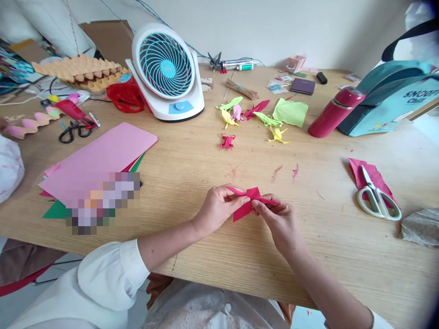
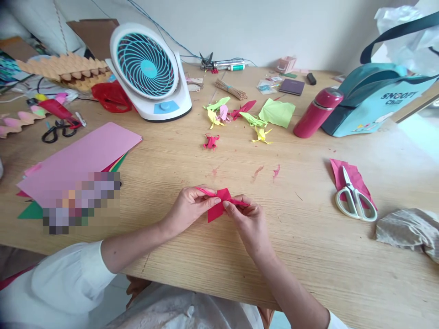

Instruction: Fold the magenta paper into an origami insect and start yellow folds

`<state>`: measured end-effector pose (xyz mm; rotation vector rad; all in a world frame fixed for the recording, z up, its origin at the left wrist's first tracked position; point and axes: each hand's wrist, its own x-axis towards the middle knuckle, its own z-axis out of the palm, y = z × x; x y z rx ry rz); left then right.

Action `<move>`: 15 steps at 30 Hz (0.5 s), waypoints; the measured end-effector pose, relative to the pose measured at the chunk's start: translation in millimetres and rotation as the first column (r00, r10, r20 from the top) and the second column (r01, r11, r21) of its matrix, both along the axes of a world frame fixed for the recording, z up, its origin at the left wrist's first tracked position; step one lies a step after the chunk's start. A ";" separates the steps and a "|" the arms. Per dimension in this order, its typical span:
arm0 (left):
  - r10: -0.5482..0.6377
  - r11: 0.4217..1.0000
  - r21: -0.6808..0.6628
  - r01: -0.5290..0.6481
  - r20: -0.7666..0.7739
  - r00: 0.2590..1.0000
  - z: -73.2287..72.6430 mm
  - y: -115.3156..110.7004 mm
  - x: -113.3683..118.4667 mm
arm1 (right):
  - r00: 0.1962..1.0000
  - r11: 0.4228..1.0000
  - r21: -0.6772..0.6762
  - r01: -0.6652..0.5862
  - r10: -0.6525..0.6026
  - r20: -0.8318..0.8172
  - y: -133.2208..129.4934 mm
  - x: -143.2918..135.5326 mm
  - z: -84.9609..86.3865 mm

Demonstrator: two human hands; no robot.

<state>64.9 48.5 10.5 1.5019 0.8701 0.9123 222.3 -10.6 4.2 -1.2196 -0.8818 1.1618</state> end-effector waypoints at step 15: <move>-0.037 0.957 -0.285 0.054 0.067 0.997 -19.6 28.9 -0.1 | 0.997 0.997 -0.044 -0.062 0.064 0.035 35.0 8.5 -9.7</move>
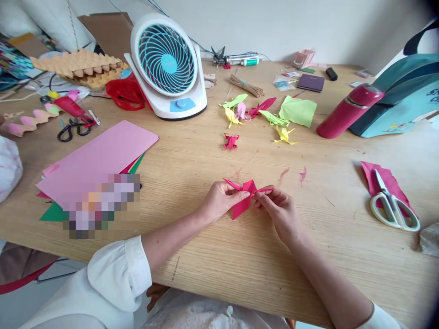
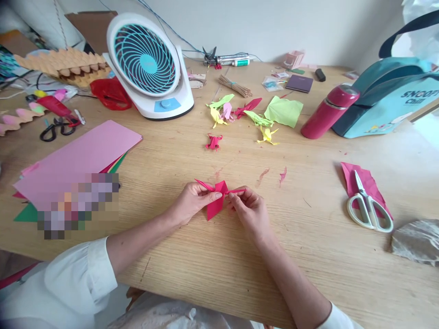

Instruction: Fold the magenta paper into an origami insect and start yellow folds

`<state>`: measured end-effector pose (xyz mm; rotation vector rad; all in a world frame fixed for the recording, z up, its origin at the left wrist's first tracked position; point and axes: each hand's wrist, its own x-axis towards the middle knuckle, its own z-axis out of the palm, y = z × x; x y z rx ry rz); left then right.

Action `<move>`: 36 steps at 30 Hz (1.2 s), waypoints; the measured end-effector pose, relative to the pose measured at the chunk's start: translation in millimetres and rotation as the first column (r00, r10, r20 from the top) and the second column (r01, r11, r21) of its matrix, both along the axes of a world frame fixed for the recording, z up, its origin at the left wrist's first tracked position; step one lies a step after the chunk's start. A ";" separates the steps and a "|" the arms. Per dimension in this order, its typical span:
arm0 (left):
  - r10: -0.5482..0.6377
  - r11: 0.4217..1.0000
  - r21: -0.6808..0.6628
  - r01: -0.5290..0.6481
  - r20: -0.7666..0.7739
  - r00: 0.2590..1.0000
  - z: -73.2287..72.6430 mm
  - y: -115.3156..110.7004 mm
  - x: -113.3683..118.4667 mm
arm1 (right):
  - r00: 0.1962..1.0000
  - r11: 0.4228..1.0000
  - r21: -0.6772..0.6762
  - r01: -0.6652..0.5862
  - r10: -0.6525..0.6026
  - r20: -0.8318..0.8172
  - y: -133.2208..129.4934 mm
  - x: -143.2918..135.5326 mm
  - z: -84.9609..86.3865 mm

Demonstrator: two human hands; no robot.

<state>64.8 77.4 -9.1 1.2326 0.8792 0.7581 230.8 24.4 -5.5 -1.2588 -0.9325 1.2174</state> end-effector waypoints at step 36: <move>0.141 0.025 0.988 0.152 -0.154 0.978 39.0 -3.7 -33.1 | 0.709 0.720 0.585 -0.372 -0.186 0.680 -32.5 12.2 16.6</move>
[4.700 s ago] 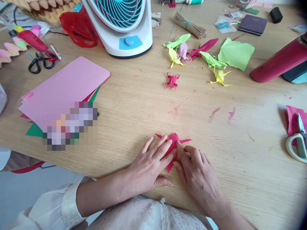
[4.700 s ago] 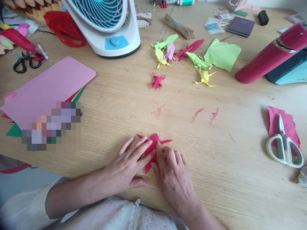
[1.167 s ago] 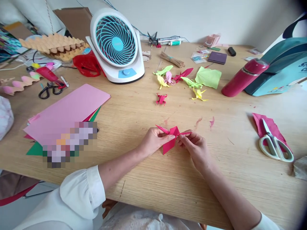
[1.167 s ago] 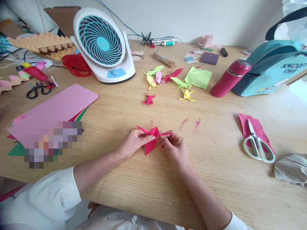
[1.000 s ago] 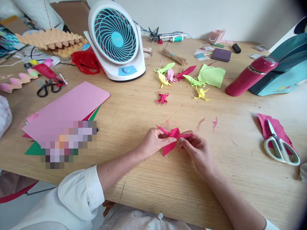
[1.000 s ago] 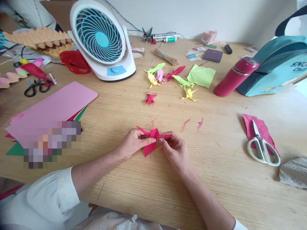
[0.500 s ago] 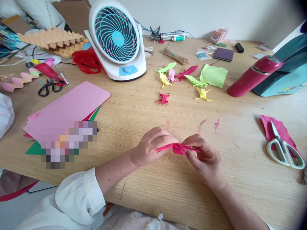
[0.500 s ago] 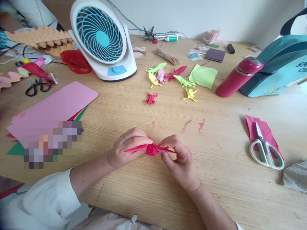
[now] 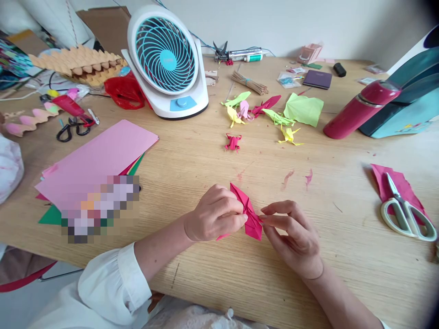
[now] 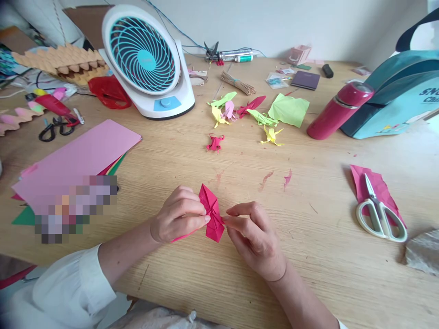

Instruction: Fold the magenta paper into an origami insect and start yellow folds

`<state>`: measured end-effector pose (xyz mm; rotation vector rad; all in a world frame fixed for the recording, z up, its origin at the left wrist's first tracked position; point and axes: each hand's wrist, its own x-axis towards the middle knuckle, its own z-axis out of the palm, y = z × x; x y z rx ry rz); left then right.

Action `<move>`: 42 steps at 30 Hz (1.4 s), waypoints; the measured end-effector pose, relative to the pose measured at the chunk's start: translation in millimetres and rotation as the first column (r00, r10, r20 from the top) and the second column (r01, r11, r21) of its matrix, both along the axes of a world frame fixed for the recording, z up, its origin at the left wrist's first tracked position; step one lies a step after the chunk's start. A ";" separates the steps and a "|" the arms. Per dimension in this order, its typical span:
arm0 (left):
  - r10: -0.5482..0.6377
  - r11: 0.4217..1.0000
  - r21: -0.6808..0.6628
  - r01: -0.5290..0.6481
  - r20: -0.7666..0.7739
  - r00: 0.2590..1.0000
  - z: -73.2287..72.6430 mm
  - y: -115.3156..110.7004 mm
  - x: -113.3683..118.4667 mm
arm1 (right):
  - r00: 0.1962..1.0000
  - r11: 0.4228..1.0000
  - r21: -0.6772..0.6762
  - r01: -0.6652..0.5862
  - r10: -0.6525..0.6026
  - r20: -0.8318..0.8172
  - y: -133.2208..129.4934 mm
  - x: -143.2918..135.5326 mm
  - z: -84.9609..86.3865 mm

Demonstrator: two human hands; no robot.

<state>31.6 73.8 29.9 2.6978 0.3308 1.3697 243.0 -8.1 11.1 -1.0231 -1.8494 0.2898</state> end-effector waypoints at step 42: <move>0.127 -0.007 -0.999 0.050 0.048 0.991 -17.4 -13.5 25.7 | 0.823 0.749 -0.626 -0.214 -0.207 -0.529 10.5 -11.0 -4.4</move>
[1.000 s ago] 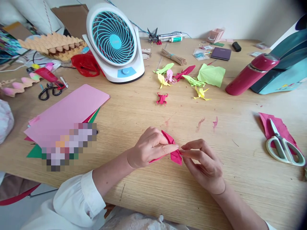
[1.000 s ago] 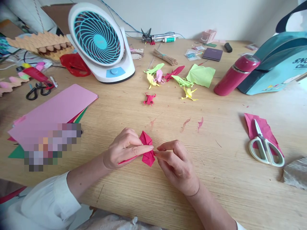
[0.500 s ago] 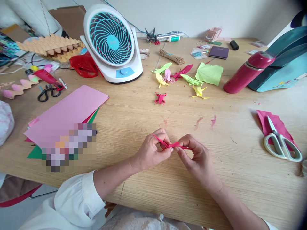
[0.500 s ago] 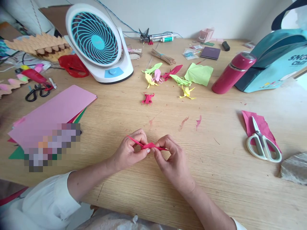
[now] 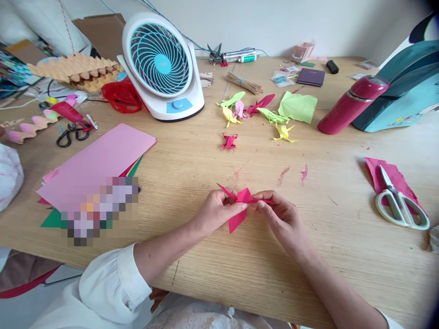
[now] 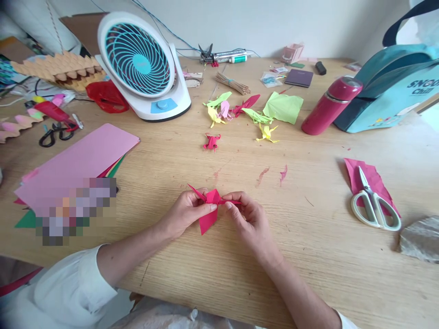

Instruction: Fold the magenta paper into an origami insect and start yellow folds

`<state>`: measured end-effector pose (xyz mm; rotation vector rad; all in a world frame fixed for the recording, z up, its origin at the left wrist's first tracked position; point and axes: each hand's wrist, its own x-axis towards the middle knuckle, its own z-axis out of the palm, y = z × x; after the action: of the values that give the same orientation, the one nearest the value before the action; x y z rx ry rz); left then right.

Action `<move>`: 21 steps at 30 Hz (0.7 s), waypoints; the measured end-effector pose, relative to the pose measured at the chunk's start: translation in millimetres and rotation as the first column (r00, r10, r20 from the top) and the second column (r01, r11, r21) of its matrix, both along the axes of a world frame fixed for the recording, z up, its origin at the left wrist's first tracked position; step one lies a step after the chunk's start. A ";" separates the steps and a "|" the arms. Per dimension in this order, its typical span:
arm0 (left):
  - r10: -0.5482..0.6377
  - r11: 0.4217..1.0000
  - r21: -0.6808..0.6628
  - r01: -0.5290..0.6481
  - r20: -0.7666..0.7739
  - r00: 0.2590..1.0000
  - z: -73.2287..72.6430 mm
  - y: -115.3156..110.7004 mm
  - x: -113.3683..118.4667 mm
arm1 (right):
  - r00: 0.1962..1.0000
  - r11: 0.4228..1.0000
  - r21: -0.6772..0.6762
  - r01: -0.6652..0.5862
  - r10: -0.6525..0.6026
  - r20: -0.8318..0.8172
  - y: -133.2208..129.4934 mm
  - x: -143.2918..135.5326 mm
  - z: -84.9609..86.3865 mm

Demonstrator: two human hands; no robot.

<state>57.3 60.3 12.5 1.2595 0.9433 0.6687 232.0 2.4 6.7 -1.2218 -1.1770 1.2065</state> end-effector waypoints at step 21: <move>0.005 0.990 0.140 0.016 -0.146 0.989 -0.6 1.4 0.8 | 0.993 0.998 0.040 -0.039 0.034 0.112 -2.2 -5.9 -6.7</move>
<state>58.1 61.7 11.9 1.4517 1.0267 0.6544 226.1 0.2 0.0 -1.2536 -1.3061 1.1466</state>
